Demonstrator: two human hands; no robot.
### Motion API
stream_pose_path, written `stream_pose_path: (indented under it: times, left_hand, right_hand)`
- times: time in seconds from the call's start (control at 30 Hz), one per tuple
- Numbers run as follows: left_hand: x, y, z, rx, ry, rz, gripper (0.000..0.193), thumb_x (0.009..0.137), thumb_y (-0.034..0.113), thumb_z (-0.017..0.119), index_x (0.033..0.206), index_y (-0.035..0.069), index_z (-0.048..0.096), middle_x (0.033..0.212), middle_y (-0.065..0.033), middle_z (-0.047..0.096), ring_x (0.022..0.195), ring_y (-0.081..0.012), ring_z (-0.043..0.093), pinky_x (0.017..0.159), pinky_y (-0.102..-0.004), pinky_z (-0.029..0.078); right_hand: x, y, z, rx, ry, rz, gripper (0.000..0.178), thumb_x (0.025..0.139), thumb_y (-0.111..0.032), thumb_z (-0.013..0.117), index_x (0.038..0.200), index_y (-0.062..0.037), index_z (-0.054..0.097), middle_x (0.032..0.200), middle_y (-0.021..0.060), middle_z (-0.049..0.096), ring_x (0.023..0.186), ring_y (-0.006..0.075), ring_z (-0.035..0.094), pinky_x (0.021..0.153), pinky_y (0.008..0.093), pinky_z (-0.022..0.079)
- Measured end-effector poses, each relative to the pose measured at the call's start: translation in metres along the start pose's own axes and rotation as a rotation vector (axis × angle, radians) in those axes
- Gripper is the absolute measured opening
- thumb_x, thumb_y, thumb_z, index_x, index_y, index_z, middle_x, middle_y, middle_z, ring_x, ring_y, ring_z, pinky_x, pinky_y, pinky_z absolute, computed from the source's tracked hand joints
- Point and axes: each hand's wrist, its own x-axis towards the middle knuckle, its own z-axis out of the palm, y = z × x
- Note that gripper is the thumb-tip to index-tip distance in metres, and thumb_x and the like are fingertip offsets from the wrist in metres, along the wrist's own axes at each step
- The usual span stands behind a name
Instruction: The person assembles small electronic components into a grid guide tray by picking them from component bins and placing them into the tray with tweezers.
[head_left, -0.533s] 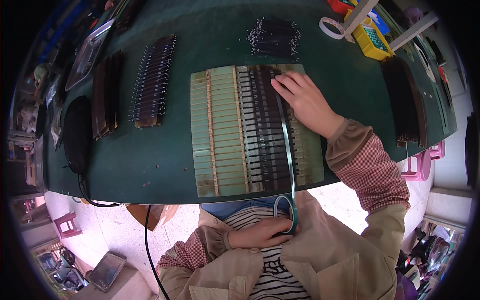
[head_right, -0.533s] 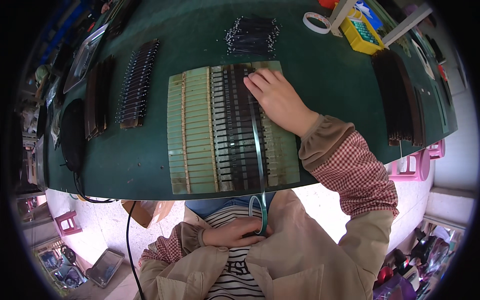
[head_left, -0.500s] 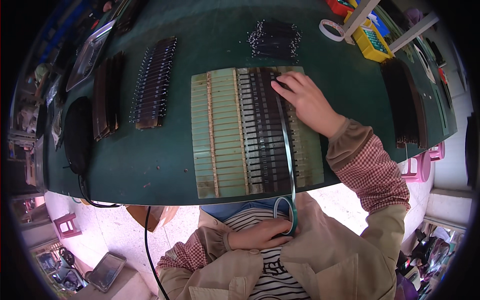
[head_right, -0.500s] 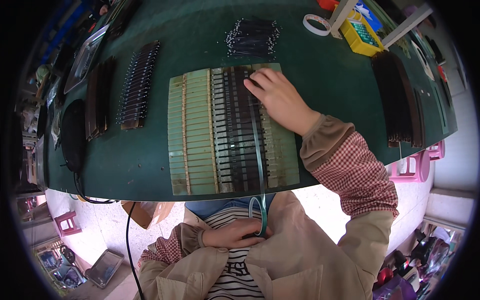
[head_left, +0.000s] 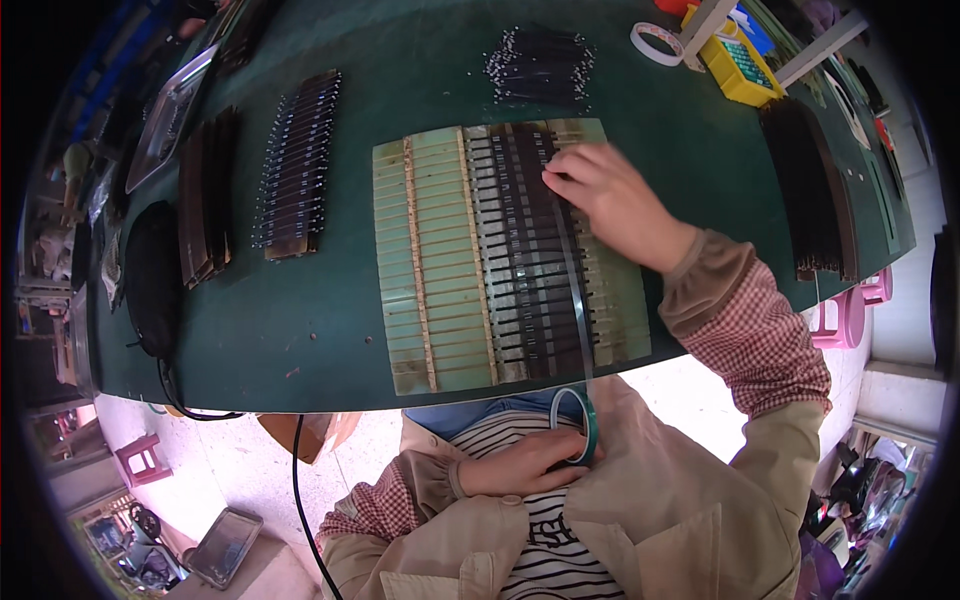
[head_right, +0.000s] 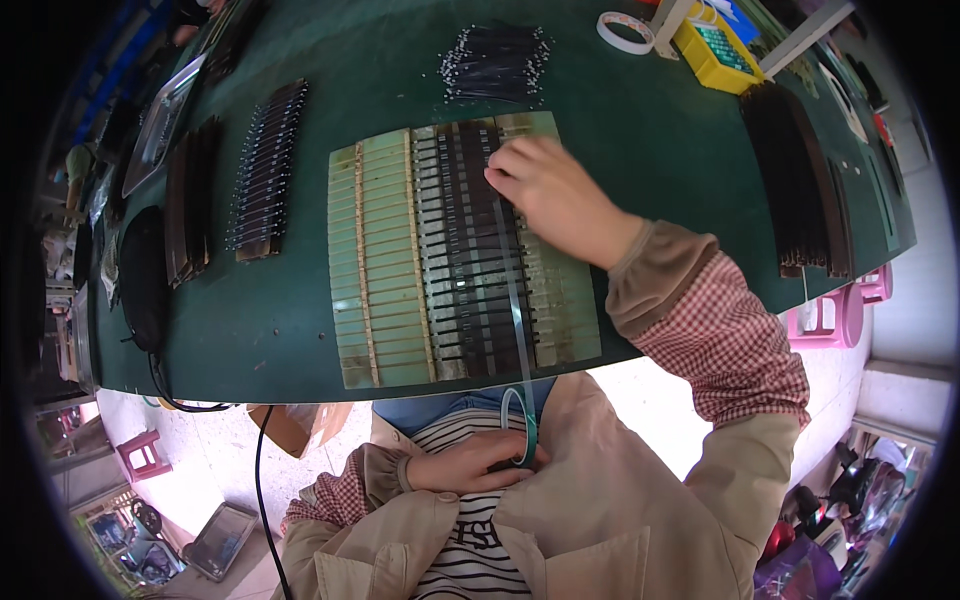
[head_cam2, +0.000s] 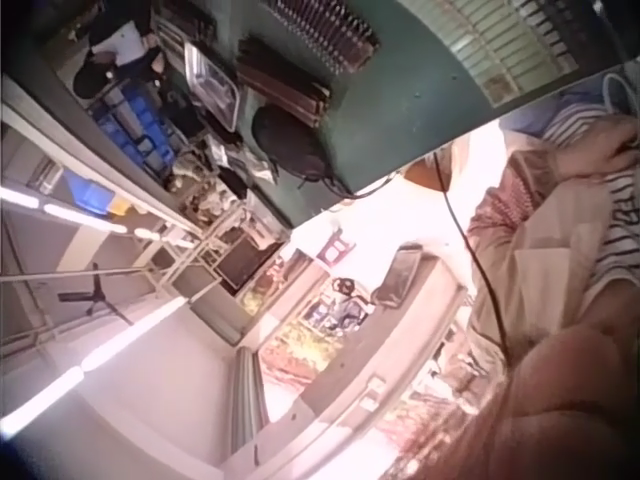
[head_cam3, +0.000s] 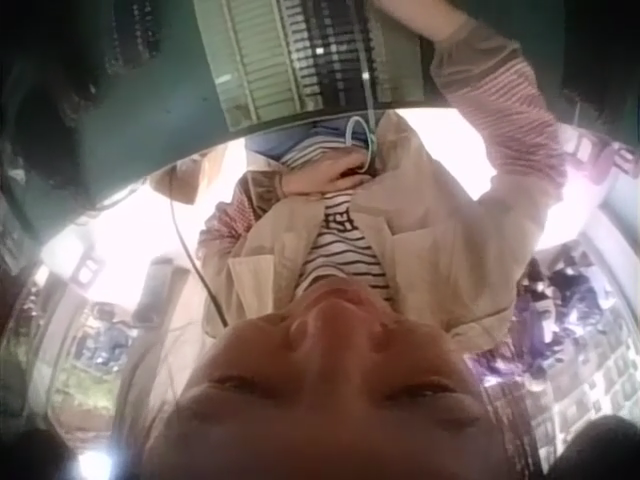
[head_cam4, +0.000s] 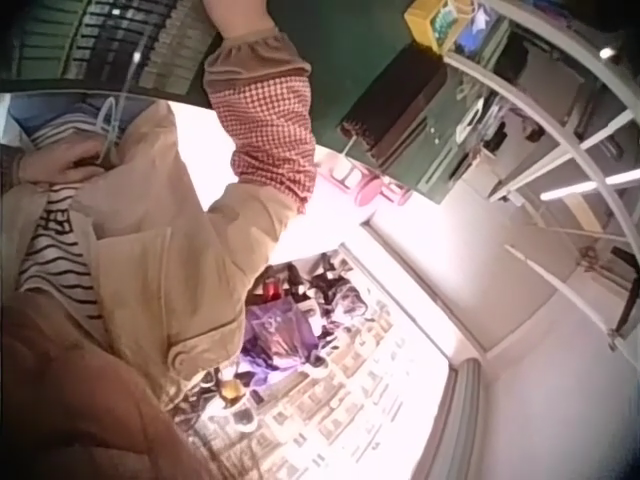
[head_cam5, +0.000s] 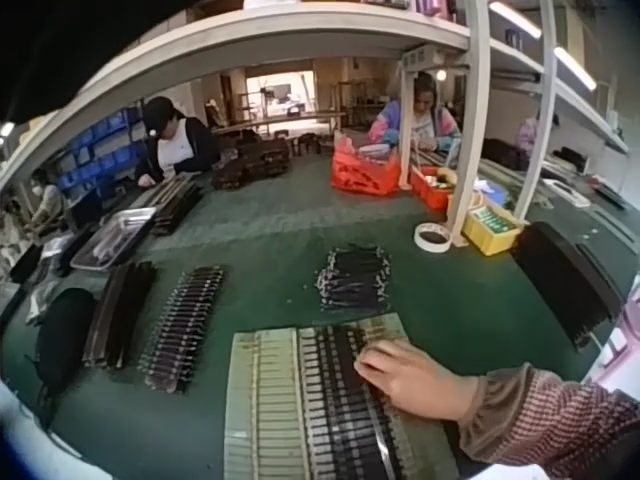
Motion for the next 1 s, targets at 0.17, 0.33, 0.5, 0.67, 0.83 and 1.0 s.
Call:
stream_pose_path:
  times: [0.17,0.33,0.5,0.67,0.83,1.0]
  left_hand:
    - [-0.003,0.002,0.002,0.001,0.006,0.001,0.026,0.090,0.013,0.060,0.113,0.004,0.054,0.099,-0.0124,0.060,0.091,-0.0277,0.060,0.080,-0.0354,0.049]
    - [-0.003,0.003,0.002,-0.009,0.014,-0.023,0.026,0.090,0.013,0.060,0.113,0.004,0.055,0.099,-0.0125,0.060,0.091,-0.0275,0.061,0.080,-0.0348,0.049]
    - [-0.003,0.001,0.002,0.014,0.014,-0.002,0.026,0.089,0.013,0.061,0.113,0.004,0.055,0.099,-0.0124,0.060,0.090,-0.0273,0.061,0.079,-0.0342,0.049]
    - [0.001,0.003,0.001,0.011,0.018,-0.003,0.025,0.090,0.012,0.061,0.112,0.003,0.056,0.096,-0.0115,0.062,0.087,-0.0267,0.062,0.077,-0.0341,0.050]
    - [-0.003,0.003,0.005,0.019,0.058,0.035,0.024,0.089,0.011,0.062,0.111,0.002,0.057,0.094,-0.0107,0.062,0.085,-0.0261,0.062,0.075,-0.0342,0.050]
    - [-0.001,0.004,0.000,0.023,0.029,-0.009,0.025,0.089,0.013,0.062,0.111,0.003,0.057,0.095,-0.0132,0.061,0.086,-0.0277,0.061,0.077,-0.0345,0.050]
  right_hand:
    - [-0.004,0.004,-0.001,0.050,-0.046,-0.015,0.050,0.067,0.010,0.055,0.116,0.0005,0.062,0.115,0.0126,0.056,0.110,0.0298,0.051,0.093,0.0371,0.044]
    - [-0.007,-0.011,0.002,0.054,-0.081,-0.040,0.050,0.068,0.009,0.055,0.116,0.0011,0.061,0.116,0.0130,0.056,0.111,0.0302,0.050,0.093,0.0365,0.044]
    - [-0.013,-0.017,-0.003,0.019,-0.014,-0.003,0.050,0.068,0.008,0.055,0.117,0.0009,0.060,0.118,0.0130,0.055,0.111,0.0299,0.050,0.094,0.0376,0.043]
    - [-0.018,-0.018,-0.008,-0.006,0.015,-0.009,0.052,0.068,0.007,0.055,0.120,0.0001,0.059,0.122,0.0128,0.054,0.113,0.0291,0.049,0.096,0.0387,0.042]
    - [-0.027,-0.014,-0.010,-0.046,-0.027,0.007,0.056,0.068,0.006,0.056,0.124,-0.0032,0.057,0.124,0.0129,0.054,0.115,0.0298,0.049,0.096,0.0393,0.042]
    - [-0.027,-0.029,0.002,0.039,-0.074,-0.013,0.058,0.068,0.005,0.056,0.125,-0.0064,0.057,0.126,0.0131,0.053,0.115,0.0306,0.049,0.096,0.0400,0.041]
